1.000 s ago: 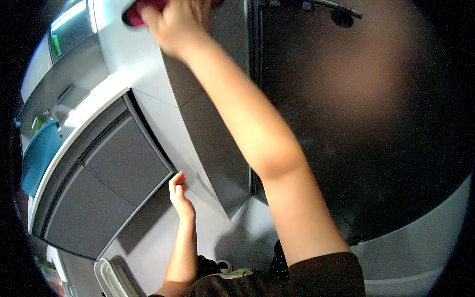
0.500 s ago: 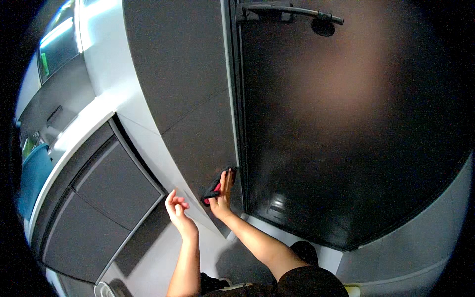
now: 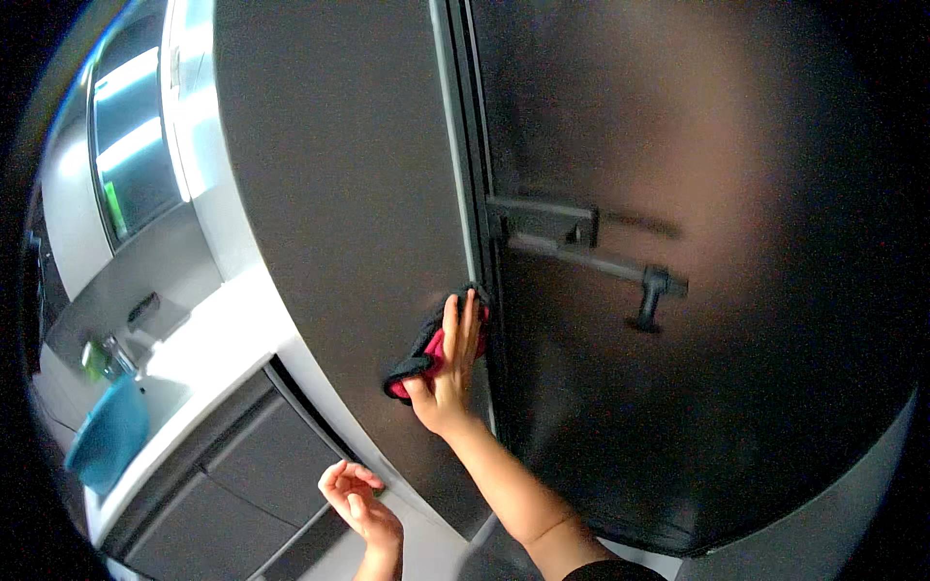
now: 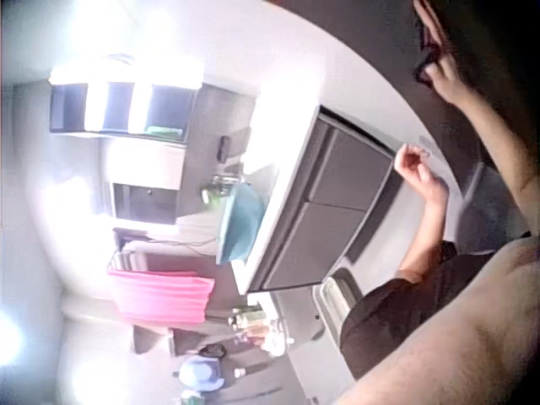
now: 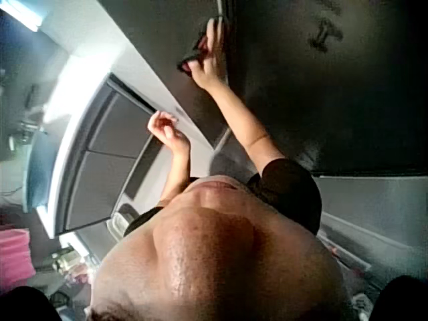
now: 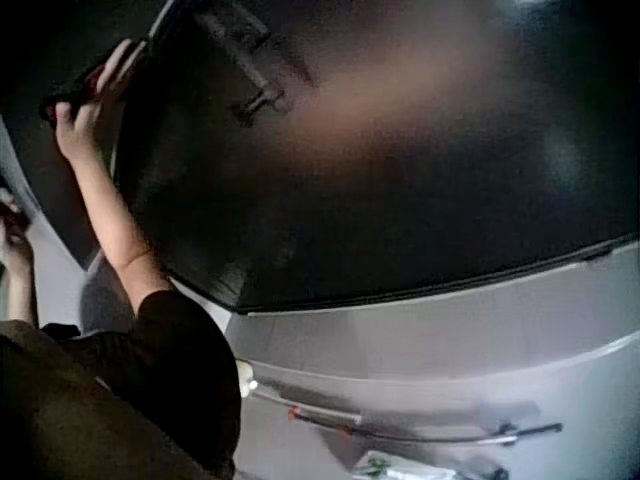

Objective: The person wipes the upper frame and surface of a bathroom door with a cloth, rinses the cloth in a basin of water, and then continues to wipe the middle and lower sections of the door including the handle.

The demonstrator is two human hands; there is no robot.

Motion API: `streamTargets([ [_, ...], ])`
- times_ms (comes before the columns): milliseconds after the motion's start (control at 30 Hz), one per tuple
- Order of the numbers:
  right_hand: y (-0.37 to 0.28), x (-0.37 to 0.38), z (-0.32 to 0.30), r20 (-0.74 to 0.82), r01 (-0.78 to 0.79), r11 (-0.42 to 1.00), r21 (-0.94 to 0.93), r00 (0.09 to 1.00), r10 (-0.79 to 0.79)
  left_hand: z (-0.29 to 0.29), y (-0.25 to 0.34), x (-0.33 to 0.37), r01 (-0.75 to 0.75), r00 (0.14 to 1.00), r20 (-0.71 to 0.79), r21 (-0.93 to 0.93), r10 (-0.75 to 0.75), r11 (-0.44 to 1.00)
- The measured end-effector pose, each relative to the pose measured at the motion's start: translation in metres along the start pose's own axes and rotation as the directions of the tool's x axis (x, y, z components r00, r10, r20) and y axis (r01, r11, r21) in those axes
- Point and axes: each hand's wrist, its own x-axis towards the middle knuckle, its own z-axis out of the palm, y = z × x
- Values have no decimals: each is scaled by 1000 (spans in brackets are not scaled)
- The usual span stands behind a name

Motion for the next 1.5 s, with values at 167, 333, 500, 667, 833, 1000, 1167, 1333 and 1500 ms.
streamTargets([
  [167, -48, 110, -10, 12, -5, 1000, 15, 1000, 5, 52, 81, 70, 67, 993, 98, 4, -67, 998],
  [333, -81, 217, -3, -24, 18, 1000, 19, 1000, -17, 85, 142, 128, 178, 973, 148, -3, -175, 984],
  [500, -124, 336, -4, 22, 7, 1000, 14, 1000, -8, 89, 202, 200, 205, 957, 196, 71, -215, 976],
  [667, -174, 472, 0, 1, 225, 973, -43, 974, -225, 88, 265, 261, 168, 972, 137, 176, -193, 970],
  [833, -242, 544, 2, -60, 168, 983, -79, 983, -173, 133, 304, 310, 137, 964, 221, 74, -150, 988],
  [1000, -235, 461, 15, 50, 265, 963, 47, 962, -268, 148, 341, 342, 24, 953, 301, 13, -27, 1000],
  [1167, -170, 220, 10, 131, -71, 995, -77, 988, 80, 171, 354, 349, -9, 885, 461, 149, -62, 989],
  [1333, -153, 63, 11, 256, -643, 760, 98, 754, 605, 199, 370, 381, -203, 855, 518, 273, 34, 940],
  [1500, -160, 102, 43, 198, -622, 772, 132, 780, 594, 209, 377, 420, -580, 763, 598, 465, 246, 669],
])
